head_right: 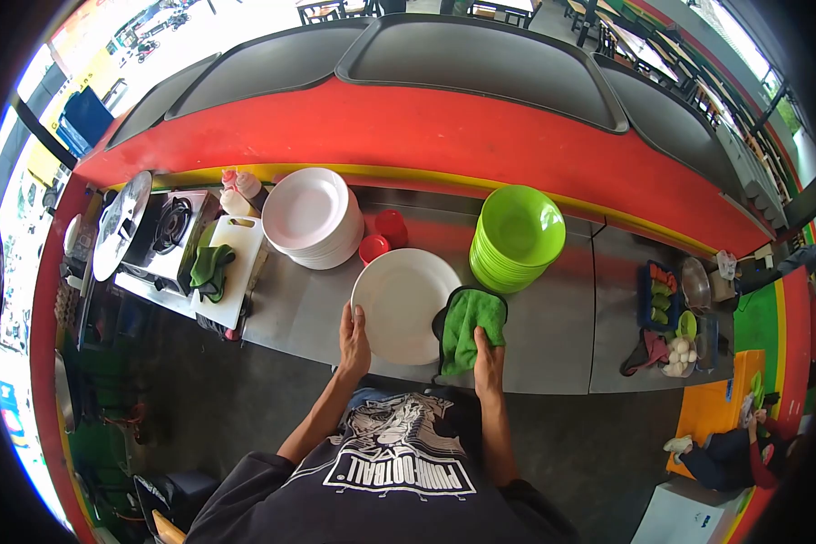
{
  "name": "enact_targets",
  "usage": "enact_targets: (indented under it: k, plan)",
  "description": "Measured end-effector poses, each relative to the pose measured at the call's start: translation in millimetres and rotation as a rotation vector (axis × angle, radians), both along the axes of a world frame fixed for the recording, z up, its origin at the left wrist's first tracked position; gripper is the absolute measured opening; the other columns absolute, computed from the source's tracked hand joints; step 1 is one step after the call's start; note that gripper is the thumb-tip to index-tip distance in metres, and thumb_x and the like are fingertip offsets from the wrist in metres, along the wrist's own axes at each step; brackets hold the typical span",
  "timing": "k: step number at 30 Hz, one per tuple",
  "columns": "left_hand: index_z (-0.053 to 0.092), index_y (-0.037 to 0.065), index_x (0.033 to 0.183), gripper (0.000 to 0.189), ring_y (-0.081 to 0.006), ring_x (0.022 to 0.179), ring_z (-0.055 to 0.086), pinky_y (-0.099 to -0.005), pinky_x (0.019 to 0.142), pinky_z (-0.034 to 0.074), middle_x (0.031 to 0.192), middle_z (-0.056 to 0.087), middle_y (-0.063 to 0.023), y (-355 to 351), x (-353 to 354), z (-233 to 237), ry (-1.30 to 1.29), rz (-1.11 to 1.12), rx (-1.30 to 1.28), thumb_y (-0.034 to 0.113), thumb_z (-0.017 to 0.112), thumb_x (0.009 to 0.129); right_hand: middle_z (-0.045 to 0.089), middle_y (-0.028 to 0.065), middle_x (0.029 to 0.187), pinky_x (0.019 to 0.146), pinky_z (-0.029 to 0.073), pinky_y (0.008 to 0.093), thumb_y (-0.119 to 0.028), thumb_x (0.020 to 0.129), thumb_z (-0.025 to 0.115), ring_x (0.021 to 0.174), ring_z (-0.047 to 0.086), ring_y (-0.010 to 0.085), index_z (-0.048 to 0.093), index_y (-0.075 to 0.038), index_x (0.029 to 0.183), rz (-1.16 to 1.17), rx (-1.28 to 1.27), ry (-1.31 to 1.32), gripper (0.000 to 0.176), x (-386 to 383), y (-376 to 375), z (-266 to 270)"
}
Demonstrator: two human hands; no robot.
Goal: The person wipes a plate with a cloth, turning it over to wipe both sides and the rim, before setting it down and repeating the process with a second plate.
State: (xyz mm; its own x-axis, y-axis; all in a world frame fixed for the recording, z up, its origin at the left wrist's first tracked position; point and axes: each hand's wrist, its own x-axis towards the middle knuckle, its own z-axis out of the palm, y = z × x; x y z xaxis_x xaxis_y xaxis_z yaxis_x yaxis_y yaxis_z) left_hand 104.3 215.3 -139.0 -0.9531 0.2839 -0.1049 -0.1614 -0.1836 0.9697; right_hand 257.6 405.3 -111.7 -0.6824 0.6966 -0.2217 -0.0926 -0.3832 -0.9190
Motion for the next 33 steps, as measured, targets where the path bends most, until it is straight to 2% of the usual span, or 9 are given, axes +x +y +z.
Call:
enact_targets:
  k: [12, 17, 22, 23, 24, 26, 27, 29, 33]
  plan:
    - [0.052, 0.003, 0.131, 0.044, -0.0094, 0.102, 0.055, -0.0249, 0.089, 0.046, 0.114, 0.062, -0.0034, -13.0, -1.8, 21.0, -0.166, 0.113, 0.11, 0.038, 0.045, 0.105, 0.059, 0.0115, 0.128, 0.1, 0.042, 0.0334, -0.025, 0.101, 0.051, 0.115, 0.056, 0.0192, 0.053, 0.003, 0.132, 0.058, 0.209, -0.066, 0.041, -0.7, 13.2, 51.8]
    - [0.054, 0.003, 0.129, 0.045, -0.01, 0.1, 0.056, -0.0252, 0.089, 0.046, 0.113, 0.063, -0.0031, -29.8, -4.3, 43.4, -0.158, 0.13, 0.117, 0.04, 0.047, 0.104, 0.046, 0.0143, 0.143, 0.109, 0.036, 0.0382, -0.042, 0.104, 0.039, 0.129, 0.047, 0.0241, 0.04, 0.003, 0.141, -0.162, 0.154, 0.242, 0.058, 17.0, 30.5, 97.0]
    - [0.058, 0.001, 0.125, 0.046, -0.0091, 0.095, 0.055, -0.0254, 0.085, 0.046, 0.104, 0.064, -0.0018, -28.6, -5.6, 58.4, -0.127, 0.09, 0.072, 0.04, 0.046, 0.104, 0.043, 0.0214, 0.144, 0.113, 0.03, 0.0443, -0.029, 0.104, 0.033, 0.135, 0.041, 0.0339, 0.039, 0.006, 0.14, -0.206, 0.665, 0.282, 0.051, 2.5, 16.8, 48.4]
    - [0.058, 0.001, 0.124, 0.046, -0.0085, 0.093, 0.055, -0.0248, 0.083, 0.045, 0.103, 0.064, -0.0015, -21.9, -2.4, 64.9, -0.125, 0.09, 0.088, 0.04, 0.045, 0.104, 0.049, 0.0279, 0.134, 0.108, 0.033, 0.0459, -0.018, 0.102, 0.035, 0.124, 0.047, 0.0413, 0.045, 0.01, 0.132, 0.023, 1.421, 0.061, 0.042, 0.9, 5.0, 59.9]
    - [0.059, 0.0, 0.123, 0.046, -0.0078, 0.092, 0.054, -0.0242, 0.082, 0.045, 0.102, 0.064, -0.0012, -15.8, -0.4, 68.5, -0.123, 0.09, 0.102, 0.04, 0.045, 0.104, 0.053, 0.0292, 0.125, 0.102, 0.037, 0.0481, -0.017, 0.1, 0.043, 0.116, 0.05, 0.045, 0.049, 0.009, 0.126, 0.38, 1.071, -0.203, 0.037, -4.3, -6.4, 35.8]
    - [0.06, -0.002, 0.121, 0.047, -0.0063, 0.091, 0.053, -0.0214, 0.081, 0.043, 0.101, 0.064, -0.0004, -8.7, 2.8, 65.9, -0.088, 0.09, 0.062, 0.039, 0.044, 0.105, 0.055, 0.0283, 0.121, 0.097, 0.039, 0.0493, -0.024, 0.098, 0.053, 0.108, 0.052, 0.0457, 0.052, 0.004, 0.125, 0.644, 0.98, -0.116, 0.04, -32.8, -36.6, 81.1]
    - [0.06, -0.002, 0.12, 0.047, -0.0056, 0.09, 0.053, -0.02, 0.08, 0.043, 0.101, 0.063, 0.0, -4.3, 4.0, 65.2, -0.069, 0.091, 0.043, 0.039, 0.044, 0.105, 0.053, 0.028, 0.126, 0.104, 0.034, 0.053, -0.027, 0.098, 0.052, 0.12, 0.047, 0.0461, 0.053, 0.002, 0.126, 0.816, 1.021, -0.163, 0.041, -38.8, -43.3, 56.4]
    - [0.061, -0.003, 0.115, 0.046, -0.0043, 0.082, 0.047, -0.0186, 0.073, 0.039, 0.091, 0.058, 0.0034, 0.9, 6.4, 80.5, 0.028, 0.064, -0.023, 0.038, 0.044, 0.105, 0.047, 0.0285, 0.134, 0.112, 0.025, 0.0571, -0.029, 0.098, 0.049, 0.132, 0.034, 0.0479, 0.052, 0.001, 0.128, 0.744, 1.361, 0.001, 0.042, -43.4, -62.5, 54.9]
    - [0.062, -0.004, 0.107, 0.046, -0.0041, 0.072, 0.035, -0.0208, 0.062, 0.032, 0.077, 0.045, 0.0064, 7.7, 14.2, 92.6, 0.062, 0.067, -0.065, 0.038, 0.044, 0.105, 0.044, 0.0271, 0.138, 0.115, 0.019, 0.0583, -0.029, 0.098, 0.048, 0.136, 0.028, 0.0474, 0.051, -0.001, 0.13, 0.815, 1.325, 0.054, 0.043, -57.5, -62.5, 58.4]
